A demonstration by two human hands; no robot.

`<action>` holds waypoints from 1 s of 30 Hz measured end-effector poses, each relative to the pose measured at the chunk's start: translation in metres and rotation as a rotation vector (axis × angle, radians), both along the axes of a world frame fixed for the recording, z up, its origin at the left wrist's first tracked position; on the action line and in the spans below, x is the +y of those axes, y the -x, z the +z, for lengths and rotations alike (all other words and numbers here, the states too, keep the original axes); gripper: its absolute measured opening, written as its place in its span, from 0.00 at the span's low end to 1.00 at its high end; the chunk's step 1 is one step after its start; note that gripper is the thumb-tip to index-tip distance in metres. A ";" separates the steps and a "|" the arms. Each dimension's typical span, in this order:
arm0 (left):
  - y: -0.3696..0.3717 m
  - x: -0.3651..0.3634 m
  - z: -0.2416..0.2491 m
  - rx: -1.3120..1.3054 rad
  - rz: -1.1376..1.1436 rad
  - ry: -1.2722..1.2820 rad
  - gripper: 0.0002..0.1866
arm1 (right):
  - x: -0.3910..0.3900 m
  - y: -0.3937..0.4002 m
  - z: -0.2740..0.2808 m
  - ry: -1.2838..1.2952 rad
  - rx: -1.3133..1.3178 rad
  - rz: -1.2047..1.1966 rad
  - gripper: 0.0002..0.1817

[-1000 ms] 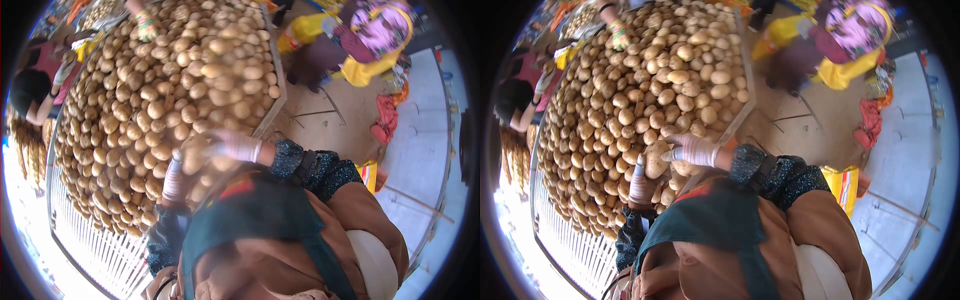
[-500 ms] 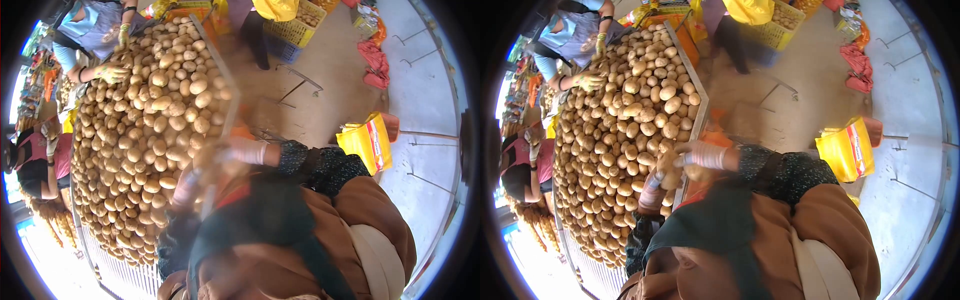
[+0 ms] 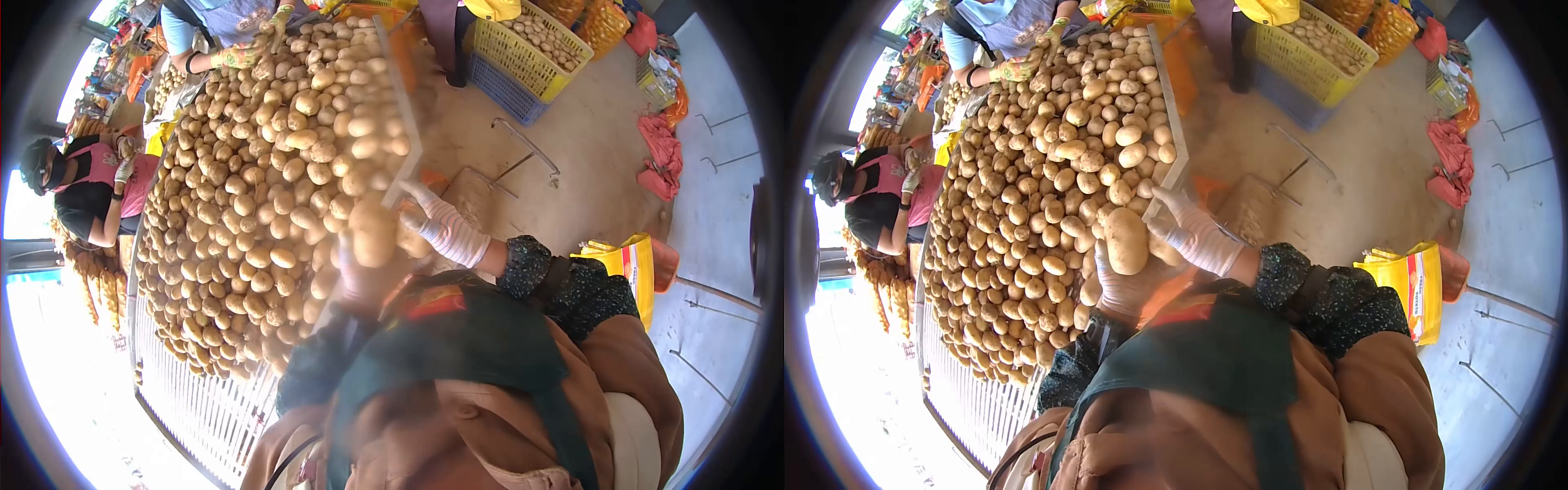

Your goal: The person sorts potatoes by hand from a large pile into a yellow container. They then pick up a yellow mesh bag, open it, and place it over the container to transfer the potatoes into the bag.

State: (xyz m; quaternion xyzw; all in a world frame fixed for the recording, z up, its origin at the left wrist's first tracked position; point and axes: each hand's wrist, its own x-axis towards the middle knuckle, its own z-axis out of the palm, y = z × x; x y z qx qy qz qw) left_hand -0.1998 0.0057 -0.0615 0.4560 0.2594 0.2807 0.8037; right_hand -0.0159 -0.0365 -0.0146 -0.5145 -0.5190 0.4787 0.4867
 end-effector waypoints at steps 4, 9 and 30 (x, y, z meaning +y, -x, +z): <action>0.010 -0.011 0.027 0.172 0.281 -0.251 0.46 | -0.010 -0.006 -0.012 -0.101 -0.035 0.091 0.41; 0.059 0.036 0.050 -0.504 0.484 0.393 0.49 | -0.043 -0.025 -0.010 0.158 0.140 0.188 0.32; 0.079 0.216 -0.027 1.821 0.142 -1.435 0.40 | -0.428 -0.066 -0.148 1.420 -0.490 -0.786 0.23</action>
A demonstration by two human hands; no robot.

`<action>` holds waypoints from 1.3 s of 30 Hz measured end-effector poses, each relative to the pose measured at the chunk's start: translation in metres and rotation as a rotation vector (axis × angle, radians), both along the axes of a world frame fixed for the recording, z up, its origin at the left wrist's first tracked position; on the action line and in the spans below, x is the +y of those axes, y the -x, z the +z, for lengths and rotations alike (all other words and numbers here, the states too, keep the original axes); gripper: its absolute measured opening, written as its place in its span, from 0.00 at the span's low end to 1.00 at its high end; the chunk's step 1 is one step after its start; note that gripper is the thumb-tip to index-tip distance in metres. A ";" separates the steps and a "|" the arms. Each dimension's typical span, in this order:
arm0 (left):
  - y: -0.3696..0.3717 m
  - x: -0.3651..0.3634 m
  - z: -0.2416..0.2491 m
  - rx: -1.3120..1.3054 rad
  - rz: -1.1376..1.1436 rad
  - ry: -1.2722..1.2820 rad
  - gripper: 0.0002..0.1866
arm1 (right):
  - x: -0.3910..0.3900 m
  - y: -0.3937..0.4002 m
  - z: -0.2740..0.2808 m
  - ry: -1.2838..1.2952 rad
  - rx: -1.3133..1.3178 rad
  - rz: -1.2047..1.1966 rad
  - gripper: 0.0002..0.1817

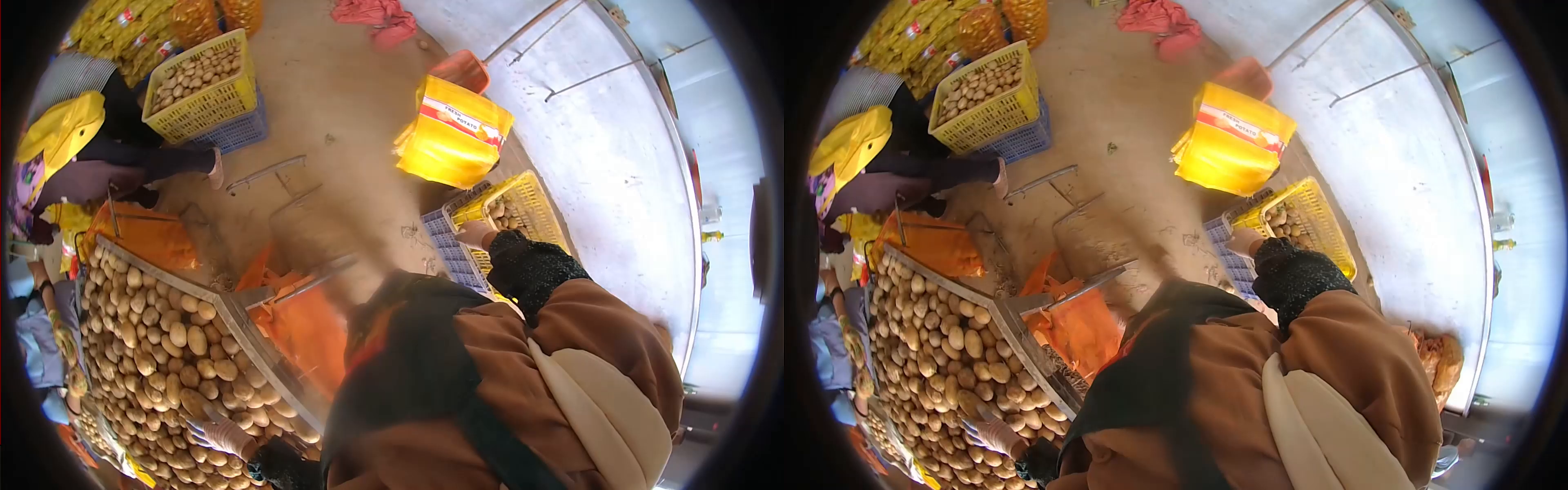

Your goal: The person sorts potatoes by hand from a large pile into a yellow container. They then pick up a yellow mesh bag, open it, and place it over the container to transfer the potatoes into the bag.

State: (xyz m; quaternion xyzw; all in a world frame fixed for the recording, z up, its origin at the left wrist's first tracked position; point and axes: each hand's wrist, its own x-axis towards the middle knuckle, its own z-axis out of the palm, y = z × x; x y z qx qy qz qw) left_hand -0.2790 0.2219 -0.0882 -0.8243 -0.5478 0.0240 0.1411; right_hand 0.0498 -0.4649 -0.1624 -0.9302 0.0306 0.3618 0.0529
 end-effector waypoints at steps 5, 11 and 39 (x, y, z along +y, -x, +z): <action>-0.071 -0.036 0.048 0.053 -0.096 -0.124 0.36 | -0.032 0.019 -0.036 -0.117 -0.004 -0.176 0.24; -0.138 -0.083 0.049 -0.077 -0.318 -0.027 0.29 | -0.091 -0.064 -0.107 -0.149 -0.270 0.094 0.15; -0.393 -0.366 0.057 0.061 -0.441 0.872 0.21 | -0.310 -0.368 -0.215 0.110 -0.211 -0.617 0.29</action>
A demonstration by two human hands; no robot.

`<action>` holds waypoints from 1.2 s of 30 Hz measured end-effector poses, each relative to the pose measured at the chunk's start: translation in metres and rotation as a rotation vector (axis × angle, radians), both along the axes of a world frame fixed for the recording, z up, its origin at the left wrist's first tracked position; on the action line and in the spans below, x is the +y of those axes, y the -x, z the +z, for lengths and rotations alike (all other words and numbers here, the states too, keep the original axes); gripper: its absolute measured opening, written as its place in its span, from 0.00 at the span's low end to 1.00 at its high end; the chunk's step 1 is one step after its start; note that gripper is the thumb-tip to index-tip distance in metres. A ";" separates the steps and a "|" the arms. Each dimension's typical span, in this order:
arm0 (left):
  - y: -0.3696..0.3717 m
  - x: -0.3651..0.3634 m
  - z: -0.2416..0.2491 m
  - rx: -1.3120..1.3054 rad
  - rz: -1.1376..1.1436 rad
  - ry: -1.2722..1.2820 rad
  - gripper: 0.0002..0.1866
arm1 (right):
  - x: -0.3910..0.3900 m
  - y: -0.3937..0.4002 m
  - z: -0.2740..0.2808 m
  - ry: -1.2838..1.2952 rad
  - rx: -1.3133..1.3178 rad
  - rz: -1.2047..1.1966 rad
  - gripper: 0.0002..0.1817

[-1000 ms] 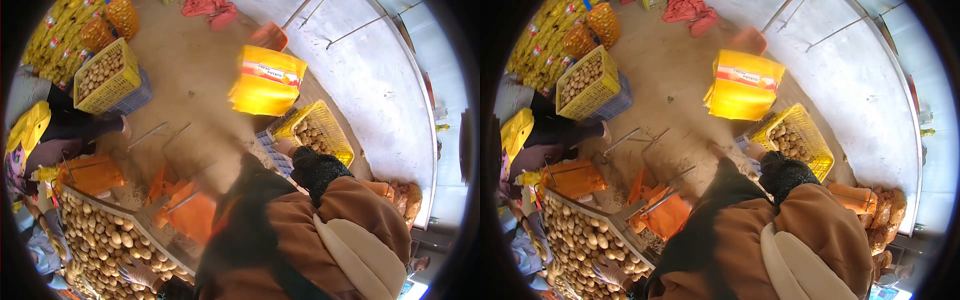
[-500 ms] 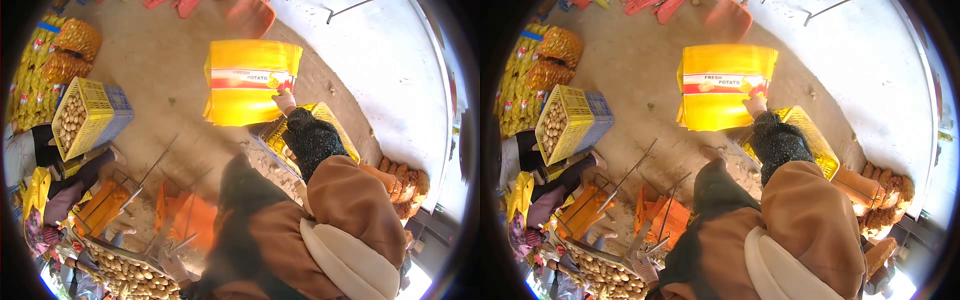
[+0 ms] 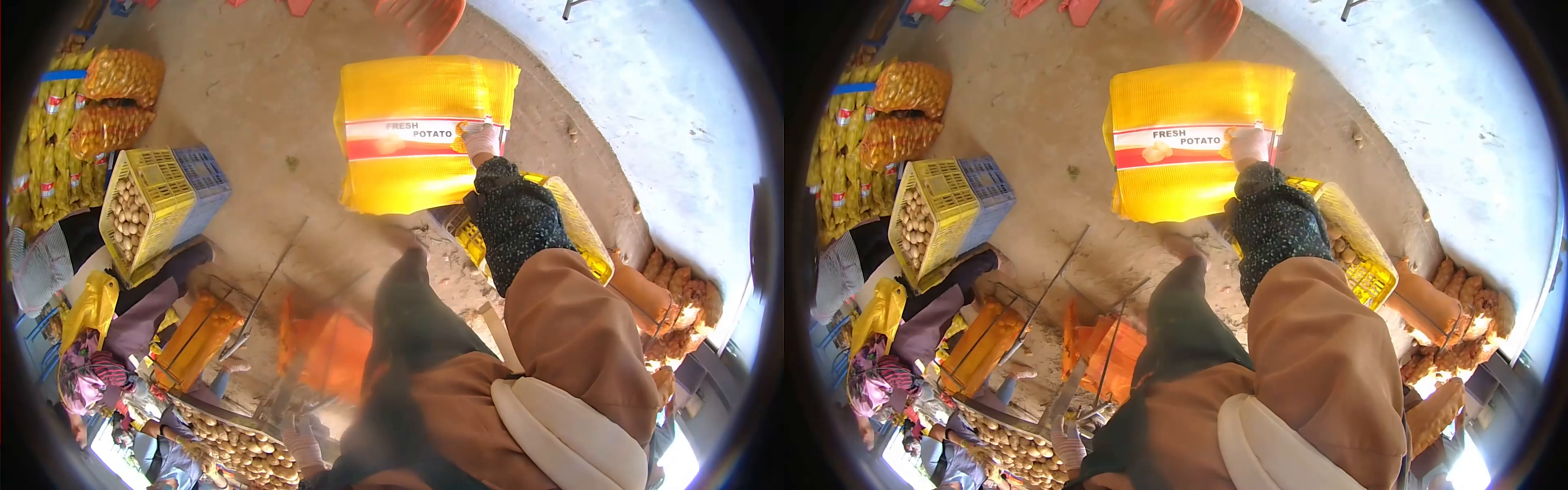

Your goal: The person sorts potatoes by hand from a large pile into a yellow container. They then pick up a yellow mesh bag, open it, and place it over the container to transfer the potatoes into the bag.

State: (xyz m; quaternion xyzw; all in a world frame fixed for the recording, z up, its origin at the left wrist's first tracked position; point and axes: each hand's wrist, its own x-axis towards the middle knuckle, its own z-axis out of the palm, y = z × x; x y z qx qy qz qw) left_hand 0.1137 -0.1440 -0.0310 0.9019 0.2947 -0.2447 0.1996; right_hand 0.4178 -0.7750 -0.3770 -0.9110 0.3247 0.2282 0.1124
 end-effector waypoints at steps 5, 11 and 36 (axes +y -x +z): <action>-0.011 -0.026 -0.003 -0.137 0.109 0.135 0.13 | 0.016 -0.009 0.047 -0.073 -0.138 -0.384 0.19; 0.006 -0.019 -0.019 -0.001 0.220 0.142 0.15 | 0.006 -0.011 0.025 -0.048 -0.175 -0.509 0.32; 0.024 -0.003 -0.053 0.128 -0.003 0.161 0.24 | -0.006 -0.035 -0.020 -0.033 0.001 -0.319 0.32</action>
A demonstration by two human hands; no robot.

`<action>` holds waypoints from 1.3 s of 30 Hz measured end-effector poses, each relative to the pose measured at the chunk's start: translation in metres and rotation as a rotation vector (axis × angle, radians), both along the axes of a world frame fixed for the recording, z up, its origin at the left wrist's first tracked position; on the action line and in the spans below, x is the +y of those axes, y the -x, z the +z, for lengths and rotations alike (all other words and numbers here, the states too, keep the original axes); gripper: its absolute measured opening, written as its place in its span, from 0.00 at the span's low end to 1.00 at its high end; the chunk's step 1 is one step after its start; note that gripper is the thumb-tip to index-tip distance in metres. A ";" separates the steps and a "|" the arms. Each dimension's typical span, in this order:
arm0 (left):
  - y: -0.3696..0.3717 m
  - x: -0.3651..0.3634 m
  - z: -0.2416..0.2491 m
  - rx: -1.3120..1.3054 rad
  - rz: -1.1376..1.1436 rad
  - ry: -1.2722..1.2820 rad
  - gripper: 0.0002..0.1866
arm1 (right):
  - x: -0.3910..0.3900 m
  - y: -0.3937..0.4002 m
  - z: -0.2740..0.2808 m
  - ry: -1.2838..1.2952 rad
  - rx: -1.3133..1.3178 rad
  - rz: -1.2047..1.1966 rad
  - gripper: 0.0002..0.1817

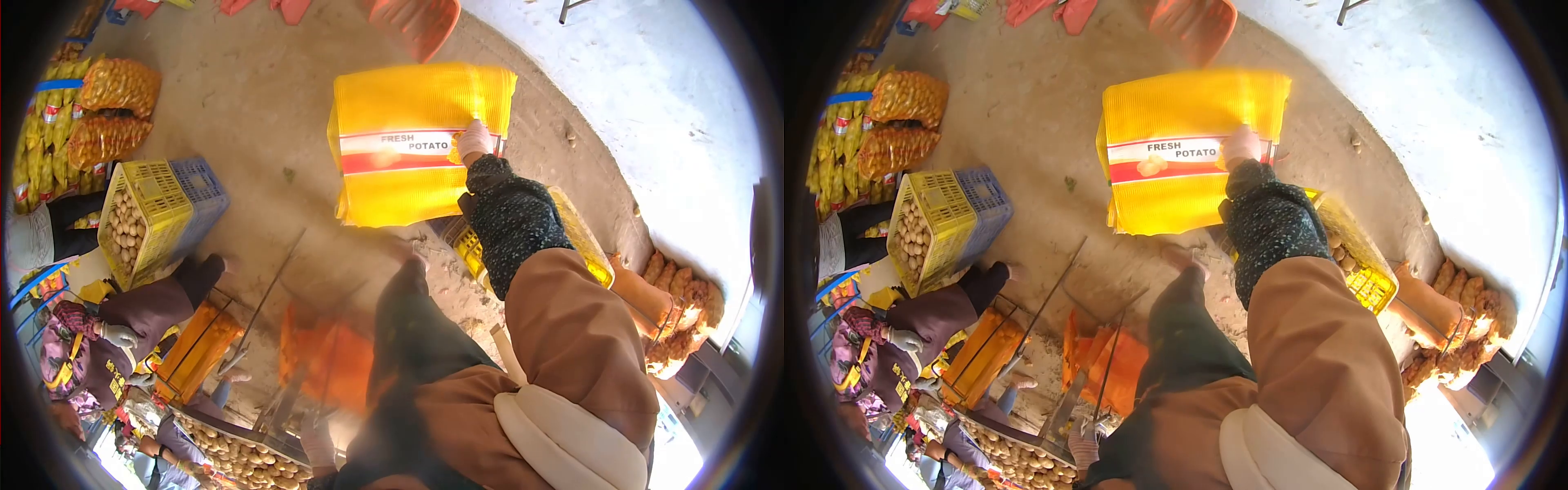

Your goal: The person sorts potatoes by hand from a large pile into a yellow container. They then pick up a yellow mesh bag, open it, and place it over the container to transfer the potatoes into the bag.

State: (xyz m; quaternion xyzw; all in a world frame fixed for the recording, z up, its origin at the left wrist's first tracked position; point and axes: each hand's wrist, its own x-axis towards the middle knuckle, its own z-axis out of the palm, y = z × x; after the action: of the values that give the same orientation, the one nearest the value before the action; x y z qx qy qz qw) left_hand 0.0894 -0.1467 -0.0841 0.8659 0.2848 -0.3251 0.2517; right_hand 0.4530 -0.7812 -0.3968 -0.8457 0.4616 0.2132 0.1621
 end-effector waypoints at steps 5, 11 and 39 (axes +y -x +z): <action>-0.031 -0.027 0.021 0.083 -0.127 -0.014 0.25 | 0.024 -0.007 0.068 0.132 0.046 -0.010 0.37; -0.043 -0.036 0.021 0.069 -0.102 -0.015 0.25 | 0.014 -0.011 0.044 0.069 0.057 -0.035 0.34; -0.050 -0.039 0.009 -0.081 0.004 0.182 0.21 | 0.023 0.059 0.166 -1.181 -0.581 -0.973 0.15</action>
State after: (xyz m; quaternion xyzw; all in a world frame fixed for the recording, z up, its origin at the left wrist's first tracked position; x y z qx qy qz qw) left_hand 0.1398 -0.1852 -0.0747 0.8513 0.2454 -0.3141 0.3413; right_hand 0.3939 -0.7581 -0.2312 -0.3475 0.5283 0.0991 0.7683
